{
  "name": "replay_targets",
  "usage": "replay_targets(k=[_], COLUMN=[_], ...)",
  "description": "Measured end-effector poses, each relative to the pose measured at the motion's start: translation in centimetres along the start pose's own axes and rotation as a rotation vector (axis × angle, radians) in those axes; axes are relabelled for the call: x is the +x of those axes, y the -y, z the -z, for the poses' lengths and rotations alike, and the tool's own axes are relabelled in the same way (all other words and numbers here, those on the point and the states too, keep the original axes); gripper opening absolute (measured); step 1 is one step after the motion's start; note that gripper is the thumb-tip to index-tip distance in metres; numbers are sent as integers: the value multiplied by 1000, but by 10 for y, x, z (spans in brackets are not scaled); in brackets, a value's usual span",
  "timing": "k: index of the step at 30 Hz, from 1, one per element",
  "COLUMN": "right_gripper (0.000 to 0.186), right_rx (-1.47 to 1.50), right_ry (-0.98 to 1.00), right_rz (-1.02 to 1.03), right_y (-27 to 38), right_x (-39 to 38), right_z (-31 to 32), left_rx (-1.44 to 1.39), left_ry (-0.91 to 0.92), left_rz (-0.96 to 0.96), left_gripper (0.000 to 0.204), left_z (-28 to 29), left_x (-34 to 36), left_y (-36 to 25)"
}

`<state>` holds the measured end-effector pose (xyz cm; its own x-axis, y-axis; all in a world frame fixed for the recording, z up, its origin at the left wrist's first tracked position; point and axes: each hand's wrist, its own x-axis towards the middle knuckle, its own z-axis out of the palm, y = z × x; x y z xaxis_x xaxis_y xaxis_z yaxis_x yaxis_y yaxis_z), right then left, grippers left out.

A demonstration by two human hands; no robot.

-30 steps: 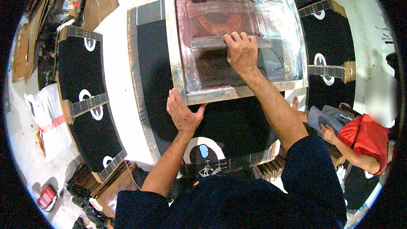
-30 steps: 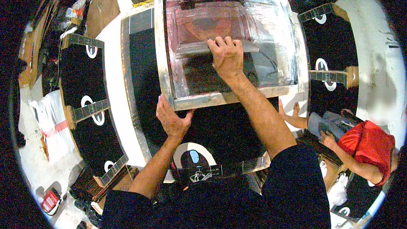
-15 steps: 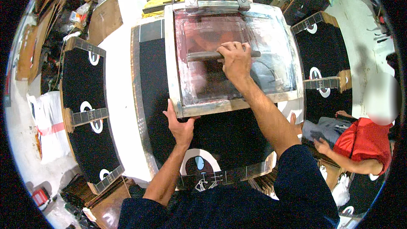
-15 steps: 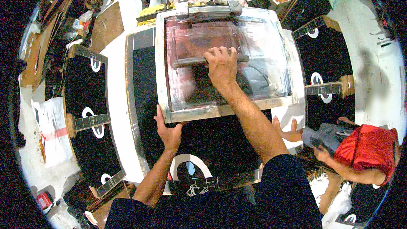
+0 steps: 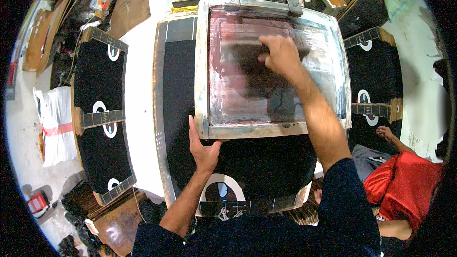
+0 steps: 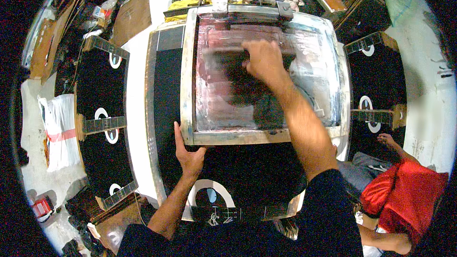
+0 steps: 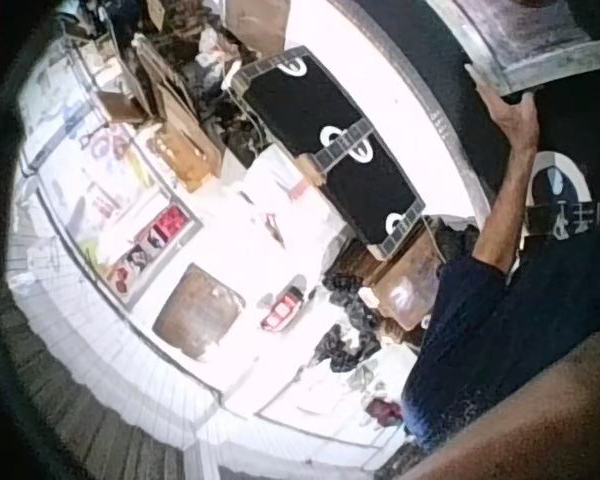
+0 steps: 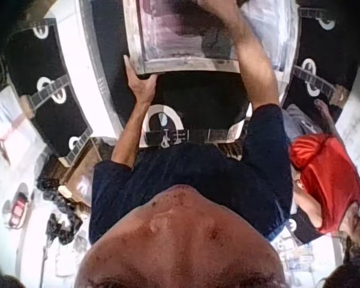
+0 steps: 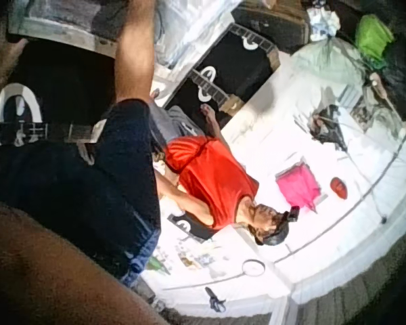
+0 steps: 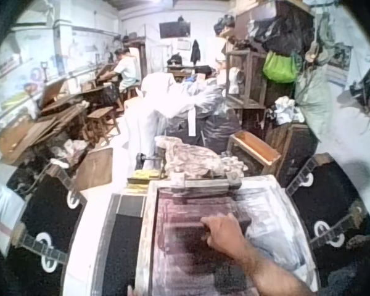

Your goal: The person repeatedly aligns a screen printing frame over a black skateboard deck and uses a squeegee to pull ink across the screen. They lift the frame to check the deck, then repeat the process on multiple decks. The person also briefly handles a stack of wooden sticks and a cardboard sheet before resuming printing.

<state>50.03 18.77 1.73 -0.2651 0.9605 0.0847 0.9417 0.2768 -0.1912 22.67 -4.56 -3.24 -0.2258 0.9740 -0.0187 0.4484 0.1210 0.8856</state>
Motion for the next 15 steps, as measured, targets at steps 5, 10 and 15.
replay_targets(k=[5,10,15], right_gripper=[56,53,27], right_rx=[-27,-65,-12], right_ry=[76,-34,-297], right_rz=[-40,-104,-59], right_y=[-35,-28,27], right_x=[108,89,-37], right_z=[0,-12,-30], left_rx=[-15,-25,-38], left_ry=[-5,5,-5], left_rz=[28,56,25], left_gripper=[115,118,119], left_z=[-1,0,1], left_x=[-1,-1,0], left_y=[-1,-8,-9])
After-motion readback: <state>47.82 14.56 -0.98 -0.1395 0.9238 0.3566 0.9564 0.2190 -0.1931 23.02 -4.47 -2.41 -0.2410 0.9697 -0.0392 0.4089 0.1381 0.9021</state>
